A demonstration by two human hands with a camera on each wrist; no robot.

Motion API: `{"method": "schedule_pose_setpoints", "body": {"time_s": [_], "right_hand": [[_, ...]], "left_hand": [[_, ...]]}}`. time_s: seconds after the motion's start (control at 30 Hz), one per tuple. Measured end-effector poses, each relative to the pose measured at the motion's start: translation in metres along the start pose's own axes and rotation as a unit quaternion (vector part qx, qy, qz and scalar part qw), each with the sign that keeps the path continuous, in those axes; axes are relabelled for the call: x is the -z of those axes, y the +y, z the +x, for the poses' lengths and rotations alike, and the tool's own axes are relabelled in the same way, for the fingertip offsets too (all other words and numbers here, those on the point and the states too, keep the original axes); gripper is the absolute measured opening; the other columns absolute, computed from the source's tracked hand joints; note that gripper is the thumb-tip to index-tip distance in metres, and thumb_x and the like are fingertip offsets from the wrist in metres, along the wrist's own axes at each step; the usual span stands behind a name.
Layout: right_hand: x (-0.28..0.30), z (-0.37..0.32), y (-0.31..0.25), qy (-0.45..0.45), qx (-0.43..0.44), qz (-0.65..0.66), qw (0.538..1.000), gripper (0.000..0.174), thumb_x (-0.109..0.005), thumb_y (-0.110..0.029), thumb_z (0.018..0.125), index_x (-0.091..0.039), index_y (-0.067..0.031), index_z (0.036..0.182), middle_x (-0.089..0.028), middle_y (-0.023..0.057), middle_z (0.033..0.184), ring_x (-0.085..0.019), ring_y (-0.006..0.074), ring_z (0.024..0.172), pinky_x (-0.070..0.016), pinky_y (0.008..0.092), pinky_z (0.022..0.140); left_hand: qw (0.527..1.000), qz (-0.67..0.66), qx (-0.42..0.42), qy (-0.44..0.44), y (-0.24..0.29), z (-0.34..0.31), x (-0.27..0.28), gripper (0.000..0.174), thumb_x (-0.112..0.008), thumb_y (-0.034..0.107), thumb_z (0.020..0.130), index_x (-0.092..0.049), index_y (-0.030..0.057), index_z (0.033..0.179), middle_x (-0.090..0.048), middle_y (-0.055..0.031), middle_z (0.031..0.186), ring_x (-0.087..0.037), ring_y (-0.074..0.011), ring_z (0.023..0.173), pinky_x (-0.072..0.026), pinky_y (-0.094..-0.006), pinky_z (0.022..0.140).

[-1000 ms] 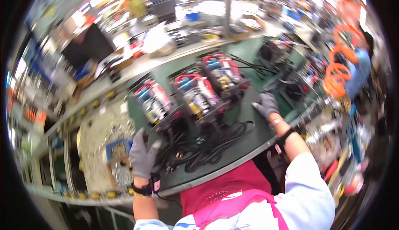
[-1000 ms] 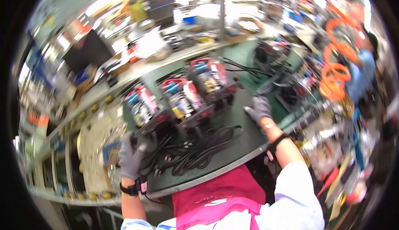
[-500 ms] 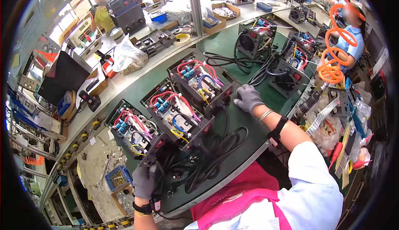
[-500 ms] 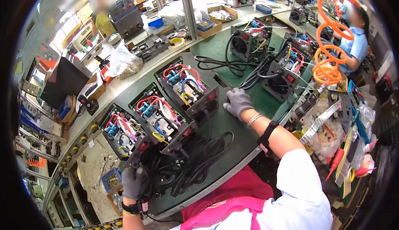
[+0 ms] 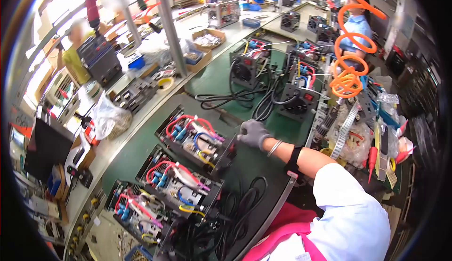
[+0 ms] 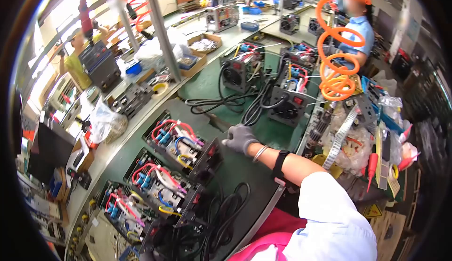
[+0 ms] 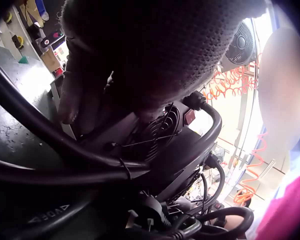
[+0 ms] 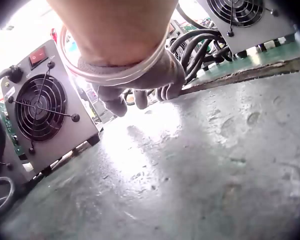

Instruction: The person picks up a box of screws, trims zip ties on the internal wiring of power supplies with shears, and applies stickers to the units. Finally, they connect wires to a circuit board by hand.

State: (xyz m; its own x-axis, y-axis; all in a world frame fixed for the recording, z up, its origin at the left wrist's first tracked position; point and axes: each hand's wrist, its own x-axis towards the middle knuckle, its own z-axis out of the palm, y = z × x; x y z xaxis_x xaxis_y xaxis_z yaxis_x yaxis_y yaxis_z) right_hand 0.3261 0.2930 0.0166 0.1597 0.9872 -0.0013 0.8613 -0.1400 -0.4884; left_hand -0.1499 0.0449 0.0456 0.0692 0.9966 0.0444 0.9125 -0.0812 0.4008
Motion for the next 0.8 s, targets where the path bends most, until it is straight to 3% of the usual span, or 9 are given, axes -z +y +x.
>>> {"method": "schedule_pose_setpoints", "body": {"time_s": [0.03, 0.13, 0.23, 0.27, 0.4, 0.5, 0.6, 0.73, 0.8], "right_hand": [[0.001, 0.001, 0.001, 0.008, -0.002, 0.012, 1.000, 0.041, -0.072, -0.045, 0.075, -0.069, -0.0056, 0.083, -0.067, 0.0167, 0.090, -0.064, 0.0318, 0.092, -0.0491, 0.0409, 0.083], [0.003, 0.002, 0.002, -0.027, -0.039, 0.095, 0.994, 0.042, -0.074, -0.045, 0.074, -0.070, -0.0039, 0.080, -0.068, 0.0176, 0.086, -0.066, 0.0324, 0.084, -0.0505, 0.0417, 0.076], [0.000, -0.007, 0.002, 0.001, -0.022, 0.119, 0.993, 0.040, -0.074, -0.043, 0.075, -0.069, -0.0037, 0.080, -0.067, 0.0178, 0.087, -0.065, 0.0324, 0.087, -0.0501, 0.0412, 0.078], [-0.002, -0.007, 0.005, -0.026, -0.023, 0.130, 0.991, 0.037, -0.073, -0.040, 0.075, -0.068, -0.0055, 0.088, -0.064, 0.0174, 0.098, -0.062, 0.0331, 0.098, -0.0483, 0.0416, 0.084], [-0.008, -0.023, 0.006, -0.020, 0.055, 0.069, 0.996, 0.039, -0.071, -0.035, 0.074, -0.064, -0.0095, 0.102, -0.057, 0.0154, 0.115, -0.051, 0.0341, 0.112, -0.0431, 0.0427, 0.094], [-0.005, -0.032, 0.010, -0.013, 0.027, 0.059, 0.998, 0.036, -0.071, -0.035, 0.075, -0.066, -0.0090, 0.099, -0.060, 0.0159, 0.110, -0.055, 0.0325, 0.108, -0.0449, 0.0420, 0.091], [0.005, -0.031, 0.008, -0.027, -0.008, 0.087, 0.996, 0.033, -0.073, -0.038, 0.073, -0.070, -0.0095, 0.091, -0.067, 0.0150, 0.097, -0.064, 0.0302, 0.095, -0.0497, 0.0396, 0.082], [-0.012, -0.021, 0.018, -0.025, -0.093, 0.135, 0.986, 0.035, -0.074, -0.043, 0.074, -0.074, -0.0096, 0.084, -0.071, 0.0121, 0.086, -0.067, 0.0283, 0.081, -0.0511, 0.0384, 0.075], [-0.024, -0.028, 0.021, -0.010, -0.062, 0.147, 0.987, 0.034, -0.074, -0.043, 0.075, -0.074, -0.0091, 0.082, -0.071, 0.0123, 0.082, -0.067, 0.0280, 0.078, -0.0511, 0.0385, 0.073]], "left_hand": [[0.999, 0.006, 0.015, -0.043, -0.005, -0.001, 0.004, 0.037, -0.057, 0.031, 0.096, -0.063, -0.0020, 0.113, -0.066, -0.0219, 0.103, -0.062, -0.0375, 0.095, -0.0493, -0.0428, 0.084], [0.998, -0.008, 0.029, -0.055, -0.004, 0.003, 0.006, 0.037, -0.058, 0.031, 0.096, -0.062, -0.0019, 0.114, -0.066, -0.0216, 0.105, -0.061, -0.0368, 0.097, -0.0488, -0.0425, 0.085], [0.998, -0.017, 0.034, -0.051, 0.002, 0.011, 0.005, 0.038, -0.058, 0.030, 0.096, -0.061, -0.0019, 0.115, -0.065, -0.0214, 0.106, -0.061, -0.0362, 0.098, -0.0484, -0.0421, 0.086], [0.998, -0.020, 0.035, -0.049, 0.004, 0.013, 0.004, 0.038, -0.058, 0.030, 0.096, -0.061, -0.0019, 0.115, -0.065, -0.0213, 0.107, -0.061, -0.0359, 0.099, -0.0482, -0.0420, 0.087], [0.998, -0.035, 0.033, -0.043, 0.007, 0.014, 0.004, 0.038, -0.058, 0.030, 0.096, -0.060, -0.0018, 0.117, -0.065, -0.0210, 0.109, -0.060, -0.0351, 0.101, -0.0476, -0.0415, 0.088], [0.998, -0.052, 0.026, -0.036, 0.006, 0.015, 0.003, 0.039, -0.058, 0.030, 0.096, -0.059, -0.0017, 0.118, -0.064, -0.0208, 0.111, -0.060, -0.0344, 0.103, -0.0472, -0.0411, 0.089], [0.996, -0.076, 0.023, -0.031, -0.001, 0.009, 0.004, 0.039, -0.058, 0.030, 0.096, -0.058, -0.0017, 0.119, -0.064, -0.0206, 0.113, -0.060, -0.0338, 0.104, -0.0468, -0.0407, 0.090], [0.993, -0.117, 0.025, -0.010, -0.021, -0.005, 0.007, 0.040, -0.058, 0.029, 0.096, -0.057, -0.0016, 0.121, -0.063, -0.0203, 0.115, -0.059, -0.0329, 0.106, -0.0462, -0.0402, 0.092], [0.988, -0.146, 0.047, 0.011, -0.036, -0.020, 0.012, 0.040, -0.058, 0.029, 0.096, -0.057, -0.0016, 0.122, -0.063, -0.0201, 0.116, -0.059, -0.0324, 0.107, -0.0459, -0.0400, 0.093]]}}
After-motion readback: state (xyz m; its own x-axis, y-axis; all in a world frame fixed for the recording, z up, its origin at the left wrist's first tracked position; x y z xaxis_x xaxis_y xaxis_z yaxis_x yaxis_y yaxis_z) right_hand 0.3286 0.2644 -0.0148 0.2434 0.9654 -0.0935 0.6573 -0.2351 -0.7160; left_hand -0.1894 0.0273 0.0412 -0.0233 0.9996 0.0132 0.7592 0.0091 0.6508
